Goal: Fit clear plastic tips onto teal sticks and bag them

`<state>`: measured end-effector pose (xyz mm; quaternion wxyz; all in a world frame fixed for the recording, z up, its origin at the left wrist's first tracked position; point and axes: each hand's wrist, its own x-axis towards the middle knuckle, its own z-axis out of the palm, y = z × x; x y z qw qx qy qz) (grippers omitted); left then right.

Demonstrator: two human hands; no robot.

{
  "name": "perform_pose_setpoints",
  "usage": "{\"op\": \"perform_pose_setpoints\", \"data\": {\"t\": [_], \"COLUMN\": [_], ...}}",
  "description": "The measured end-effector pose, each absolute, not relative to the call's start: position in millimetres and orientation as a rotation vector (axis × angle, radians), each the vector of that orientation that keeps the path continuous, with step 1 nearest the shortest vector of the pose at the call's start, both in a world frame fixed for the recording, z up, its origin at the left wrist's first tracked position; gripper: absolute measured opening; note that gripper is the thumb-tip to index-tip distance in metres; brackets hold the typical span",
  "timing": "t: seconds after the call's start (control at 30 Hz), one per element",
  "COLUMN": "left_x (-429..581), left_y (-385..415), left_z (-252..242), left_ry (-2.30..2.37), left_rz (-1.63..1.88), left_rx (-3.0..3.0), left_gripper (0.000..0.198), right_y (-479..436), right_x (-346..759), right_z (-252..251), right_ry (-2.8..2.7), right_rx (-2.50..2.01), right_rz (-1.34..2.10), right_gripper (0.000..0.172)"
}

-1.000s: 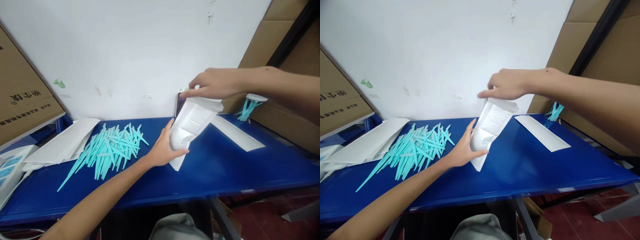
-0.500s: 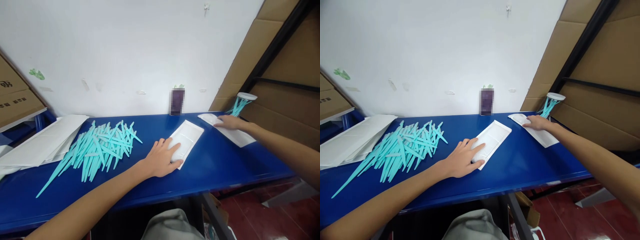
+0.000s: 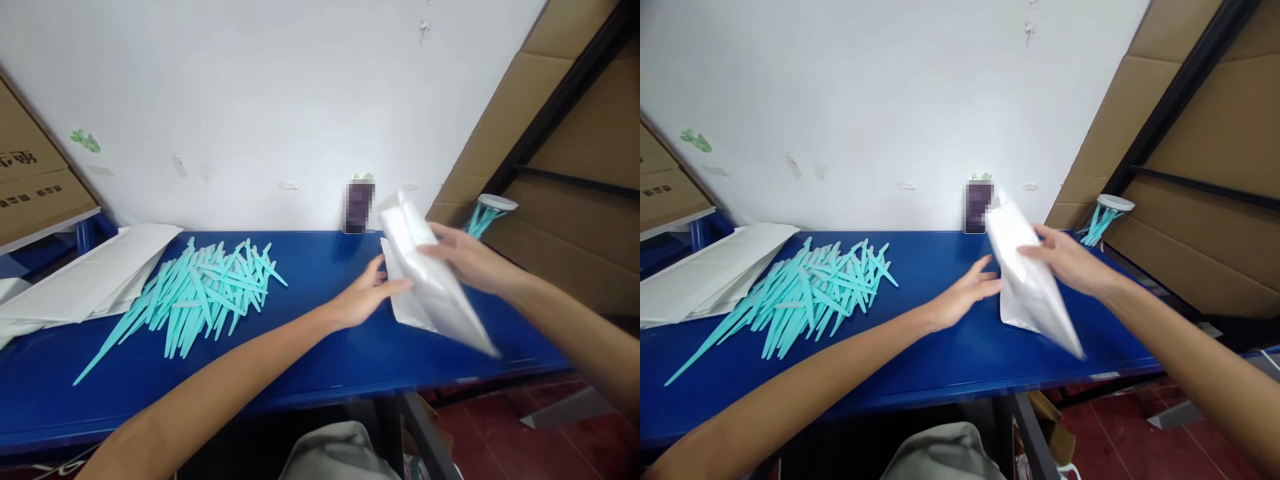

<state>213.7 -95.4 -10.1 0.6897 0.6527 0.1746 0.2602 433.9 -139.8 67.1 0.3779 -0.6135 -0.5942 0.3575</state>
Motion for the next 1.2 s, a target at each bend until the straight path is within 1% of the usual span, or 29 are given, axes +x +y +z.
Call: {"op": "perform_pose_setpoints", "data": {"t": [0.03,0.07,0.13,0.2,0.27,0.3,0.33,0.43,0.57,0.73,0.87,1.0,1.13,1.2], "left_x": [206.2,197.3,176.5,153.4,130.4,119.8,110.3,92.0,91.7,100.8,98.6,94.0,91.6,89.0], "left_y": [-95.8,-96.0,-95.3,-91.6,-85.4,-82.1,-79.3,-76.3,-86.0,-110.1,-124.8,-129.3,-137.1,-146.9], "left_z": [-9.2,-8.2,-5.2,0.6,9.7,14.8,19.7,29.1,27.1,19.4,10.1,2.8,-0.8,-4.3], "left_ry": [0.391,0.414,0.502,0.583,0.64,0.655,0.661,0.667,0.627,0.579,0.639,0.672,0.609,0.489], "left_rz": [0.616,0.635,0.717,0.808,0.902,0.917,0.906,0.805,0.679,0.541,0.543,0.573,0.563,0.527], "left_rx": [1.342,1.257,1.151,1.072,1.035,1.034,1.042,1.073,1.062,1.079,1.105,0.988,0.882,0.831], "left_gripper": [0.091,0.086,0.07,0.058,0.055,0.054,0.051,0.044,0.045,0.043,0.043,0.05,0.056,0.061], "right_y": [-149.5,-158.1,-169.8,-171.5,-164.2,-158.3,-151.6,-129.6,-99.9,-73.0,-69.1,-79.9,-94.0,-95.4], "right_x": [419.8,408.5,396.2,398.4,412.8,423.3,435.1,473.3,515.6,541.5,537.7,495.1,419.2,377.9], "right_z": [62.8,57.5,43.6,25.8,6.0,-3.7,-12.4,-28.9,-28.5,-19.2,-16.1,-7.4,6.7,12.2], "right_ry": [-1.672,-1.851,-2.127,-2.152,-2.041,-2.027,-2.063,-2.118,-2.131,-2.063,-2.084,-2.181,-2.326,-2.388], "right_rx": [-1.52,-1.481,-1.47,-1.592,-1.88,-2.035,-2.136,-2.237,-2.187,-2.253,-2.231,-2.069,-1.817,-1.669], "right_rz": [0.895,0.837,0.64,0.413,0.186,0.144,0.189,0.234,0.177,0.15,0.057,-0.034,0.093,0.28], "right_gripper": [0.073,0.07,0.064,0.063,0.068,0.072,0.075,0.072,0.062,0.058,0.054,0.053,0.05,0.044]}}
